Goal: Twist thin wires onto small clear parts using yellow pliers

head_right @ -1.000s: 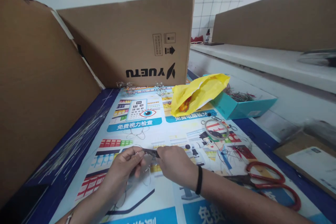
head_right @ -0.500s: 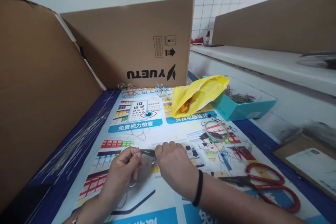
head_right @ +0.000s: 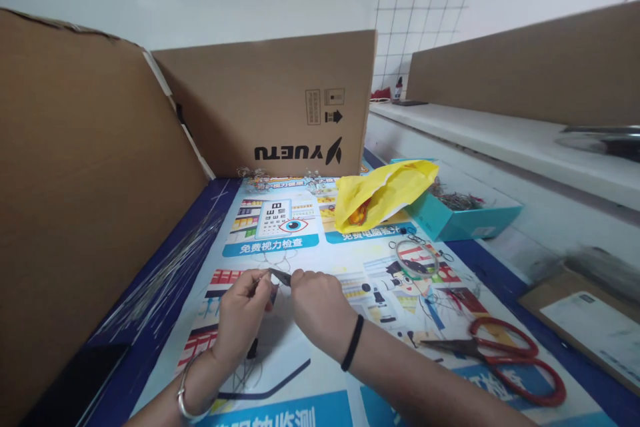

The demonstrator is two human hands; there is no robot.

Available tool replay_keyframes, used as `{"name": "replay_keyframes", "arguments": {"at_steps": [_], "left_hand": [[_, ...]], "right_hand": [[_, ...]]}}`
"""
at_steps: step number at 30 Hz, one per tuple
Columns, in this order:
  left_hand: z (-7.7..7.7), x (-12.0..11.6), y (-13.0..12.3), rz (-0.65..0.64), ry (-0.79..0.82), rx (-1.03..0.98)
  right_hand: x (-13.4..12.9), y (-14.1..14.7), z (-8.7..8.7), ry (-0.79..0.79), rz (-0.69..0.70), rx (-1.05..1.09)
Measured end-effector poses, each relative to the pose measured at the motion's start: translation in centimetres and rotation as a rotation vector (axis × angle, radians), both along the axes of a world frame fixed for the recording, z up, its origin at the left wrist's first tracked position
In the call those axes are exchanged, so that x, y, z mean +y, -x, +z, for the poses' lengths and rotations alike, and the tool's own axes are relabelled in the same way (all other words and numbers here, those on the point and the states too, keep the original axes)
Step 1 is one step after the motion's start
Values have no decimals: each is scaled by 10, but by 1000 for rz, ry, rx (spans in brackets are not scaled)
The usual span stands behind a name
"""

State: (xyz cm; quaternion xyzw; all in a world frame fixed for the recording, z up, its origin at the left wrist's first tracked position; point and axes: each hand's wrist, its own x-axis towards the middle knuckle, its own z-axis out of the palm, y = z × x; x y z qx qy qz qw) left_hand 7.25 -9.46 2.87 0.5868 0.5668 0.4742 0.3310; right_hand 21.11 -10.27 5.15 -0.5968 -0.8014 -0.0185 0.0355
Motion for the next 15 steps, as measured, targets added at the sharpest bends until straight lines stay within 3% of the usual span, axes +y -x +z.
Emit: {"name": "replay_keyframes", "arguments": {"at_steps": [7, 15], "left_hand": [[4, 6, 2, -179, 109, -232], [2, 10, 2, -198, 179, -280]], "right_hand": [[3, -6, -10, 122, -37, 106], [5, -11, -15, 183, -2, 227]]}}
